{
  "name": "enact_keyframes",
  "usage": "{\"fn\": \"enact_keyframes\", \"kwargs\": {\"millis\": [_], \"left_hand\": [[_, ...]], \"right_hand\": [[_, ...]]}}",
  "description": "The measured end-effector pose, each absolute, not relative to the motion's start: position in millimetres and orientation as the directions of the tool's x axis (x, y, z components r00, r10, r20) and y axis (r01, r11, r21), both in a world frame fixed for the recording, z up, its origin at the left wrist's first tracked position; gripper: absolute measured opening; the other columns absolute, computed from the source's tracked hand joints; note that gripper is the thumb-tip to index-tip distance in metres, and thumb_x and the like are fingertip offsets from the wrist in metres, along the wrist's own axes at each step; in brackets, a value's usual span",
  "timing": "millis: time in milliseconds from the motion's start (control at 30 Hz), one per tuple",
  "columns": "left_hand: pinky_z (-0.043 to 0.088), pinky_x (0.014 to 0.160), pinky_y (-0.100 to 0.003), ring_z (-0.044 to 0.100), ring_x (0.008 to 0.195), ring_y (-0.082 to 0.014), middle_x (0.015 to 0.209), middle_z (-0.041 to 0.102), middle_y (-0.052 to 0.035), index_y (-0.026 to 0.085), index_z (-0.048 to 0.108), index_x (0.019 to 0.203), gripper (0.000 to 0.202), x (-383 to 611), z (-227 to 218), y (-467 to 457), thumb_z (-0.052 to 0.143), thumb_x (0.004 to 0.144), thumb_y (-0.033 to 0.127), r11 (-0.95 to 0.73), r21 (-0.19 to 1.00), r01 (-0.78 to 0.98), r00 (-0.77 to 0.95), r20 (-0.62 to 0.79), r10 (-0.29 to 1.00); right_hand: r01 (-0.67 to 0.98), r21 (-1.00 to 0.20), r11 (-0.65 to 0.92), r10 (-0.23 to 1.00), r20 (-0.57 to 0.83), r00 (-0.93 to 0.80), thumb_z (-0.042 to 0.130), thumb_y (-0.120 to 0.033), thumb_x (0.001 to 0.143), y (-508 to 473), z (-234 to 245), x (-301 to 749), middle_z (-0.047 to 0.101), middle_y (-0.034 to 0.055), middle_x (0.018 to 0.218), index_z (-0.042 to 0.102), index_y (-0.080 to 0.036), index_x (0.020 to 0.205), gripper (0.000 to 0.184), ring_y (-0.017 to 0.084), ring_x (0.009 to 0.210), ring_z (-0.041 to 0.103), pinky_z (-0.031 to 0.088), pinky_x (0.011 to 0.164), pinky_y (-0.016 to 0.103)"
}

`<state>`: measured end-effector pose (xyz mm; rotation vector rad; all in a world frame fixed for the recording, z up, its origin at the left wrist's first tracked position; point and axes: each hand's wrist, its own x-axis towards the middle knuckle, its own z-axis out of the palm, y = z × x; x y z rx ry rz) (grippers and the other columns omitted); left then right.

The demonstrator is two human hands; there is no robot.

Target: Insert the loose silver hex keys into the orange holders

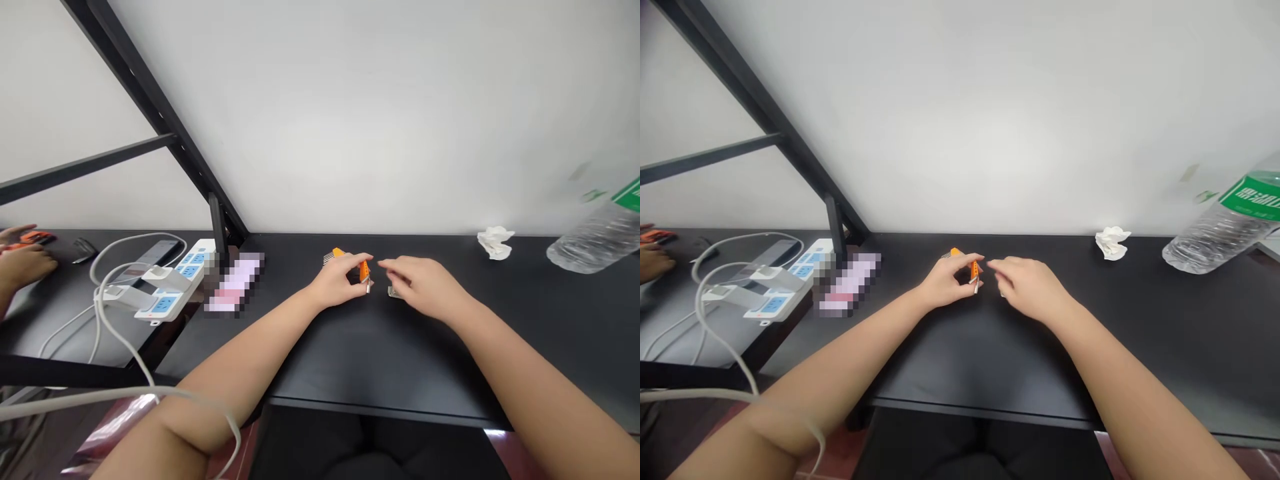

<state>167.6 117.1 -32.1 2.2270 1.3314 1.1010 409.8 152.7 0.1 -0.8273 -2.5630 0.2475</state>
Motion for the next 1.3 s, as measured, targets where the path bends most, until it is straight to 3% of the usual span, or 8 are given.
{"fn": "enact_keyframes", "kwargs": {"millis": [133, 233, 533, 667, 867, 967, 1100, 1300], "left_hand": [[0.056, 0.088, -0.033, 0.069, 0.09, -0.0169, 0.099, 0.075, -0.0008, 0.024, 0.065, 0.125, 0.047, 167.6, -31.9, 118.0, 0.075, 0.079, 0.028, -0.483, 0.614, 0.624, 0.237, 0.44, 0.866], [0.055, 0.088, -0.033, 0.068, 0.091, -0.0167, 0.1, 0.075, -0.0006, 0.023, 0.064, 0.125, 0.047, 167.8, -31.8, 118.0, 0.076, 0.079, 0.029, -0.466, 0.623, 0.628, 0.228, 0.425, 0.876], [0.056, 0.089, -0.033, 0.069, 0.091, -0.0167, 0.099, 0.075, 0.0001, 0.024, 0.065, 0.124, 0.047, 168.3, -31.7, 118.1, 0.077, 0.079, 0.029, -0.461, 0.634, 0.62, 0.221, 0.423, 0.879], [0.056, 0.089, -0.033, 0.069, 0.091, -0.0168, 0.098, 0.075, 0.0001, 0.024, 0.065, 0.124, 0.047, 168.0, -31.4, 117.9, 0.077, 0.079, 0.03, -0.452, 0.638, 0.623, 0.216, 0.415, 0.884], [0.056, 0.09, -0.033, 0.069, 0.092, -0.0167, 0.1, 0.075, -0.0009, 0.023, 0.064, 0.126, 0.049, 167.6, -31.4, 117.6, 0.076, 0.079, 0.029, -0.486, 0.642, 0.594, 0.249, 0.427, 0.869], [0.055, 0.086, -0.031, 0.068, 0.091, -0.0168, 0.101, 0.075, -0.0014, 0.024, 0.063, 0.128, 0.05, 168.0, -30.9, 117.5, 0.076, 0.079, 0.032, -0.492, 0.622, 0.609, 0.278, 0.413, 0.867], [0.053, 0.081, -0.03, 0.067, 0.085, -0.0164, 0.098, 0.073, -0.0024, 0.023, 0.063, 0.129, 0.052, 168.9, -30.1, 116.8, 0.075, 0.08, 0.033, -0.52, 0.567, 0.639, 0.334, 0.405, 0.851], [0.053, 0.084, -0.03, 0.068, 0.089, -0.0178, 0.101, 0.074, -0.0033, 0.022, 0.063, 0.13, 0.052, 170.7, -28.6, 114.9, 0.074, 0.078, 0.026, -0.552, 0.55, 0.627, 0.359, 0.425, 0.831]], "right_hand": [[0.617, -0.275, 0.737, 0.651, 0.045, -0.758, 0.06, -0.024, 0.09, 162.5, 5.2, 421.0, 0.068, 0.0038, 0.095, 0.073, -0.021, 0.089, 0.014, 0.014, 0.074, 0.062, 0.045, 0.063, 0.026], [0.616, -0.265, 0.742, 0.619, -0.083, -0.781, 0.061, -0.021, 0.088, 161.5, 2.0, 419.4, 0.066, 0.0042, 0.094, 0.072, -0.021, 0.086, 0.012, 0.013, 0.072, 0.06, 0.04, 0.06, 0.024], [0.61, 0.018, 0.792, 0.61, -0.046, -0.791, 0.053, -0.011, 0.09, 142.0, -0.8, 406.0, 0.061, 0.0048, 0.085, 0.067, -0.017, 0.081, 0.018, 0.012, 0.063, 0.055, 0.027, 0.054, 0.027], [0.614, 0.035, 0.788, 0.615, -0.046, -0.787, 0.052, -0.012, 0.09, 140.8, -0.7, 406.1, 0.061, 0.0049, 0.084, 0.068, -0.017, 0.081, 0.019, 0.011, 0.06, 0.053, 0.025, 0.054, 0.026], [0.568, -0.262, 0.781, 0.62, 0.207, -0.757, 0.056, -0.015, 0.087, 149.1, 7.4, 411.3, 0.064, 0.0038, 0.086, 0.064, -0.018, 0.083, 0.01, 0.013, 0.069, 0.056, 0.039, 0.064, 0.024], [0.415, -0.501, 0.759, 0.626, 0.385, -0.679, 0.056, -0.017, 0.088, 151.3, 7.6, 409.9, 0.065, 0.0037, 0.086, 0.064, -0.019, 0.088, 0.007, 0.014, 0.072, 0.059, 0.047, 0.068, 0.026], [0.2, -0.739, 0.643, 0.685, 0.438, -0.583, 0.058, -0.026, 0.094, 147.5, 0.8, 401.7, 0.07, 0.0046, 0.095, 0.067, -0.02, 0.095, 0.011, 0.015, 0.079, 0.067, 0.056, 0.073, 0.028], [0.106, -0.81, 0.577, 0.707, 0.43, -0.561, 0.062, -0.028, 0.094, 146.4, -9.7, 394.0, 0.073, 0.0045, 0.098, 0.07, -0.021, 0.098, 0.012, 0.018, 0.084, 0.073, 0.061, 0.079, 0.032]]}}
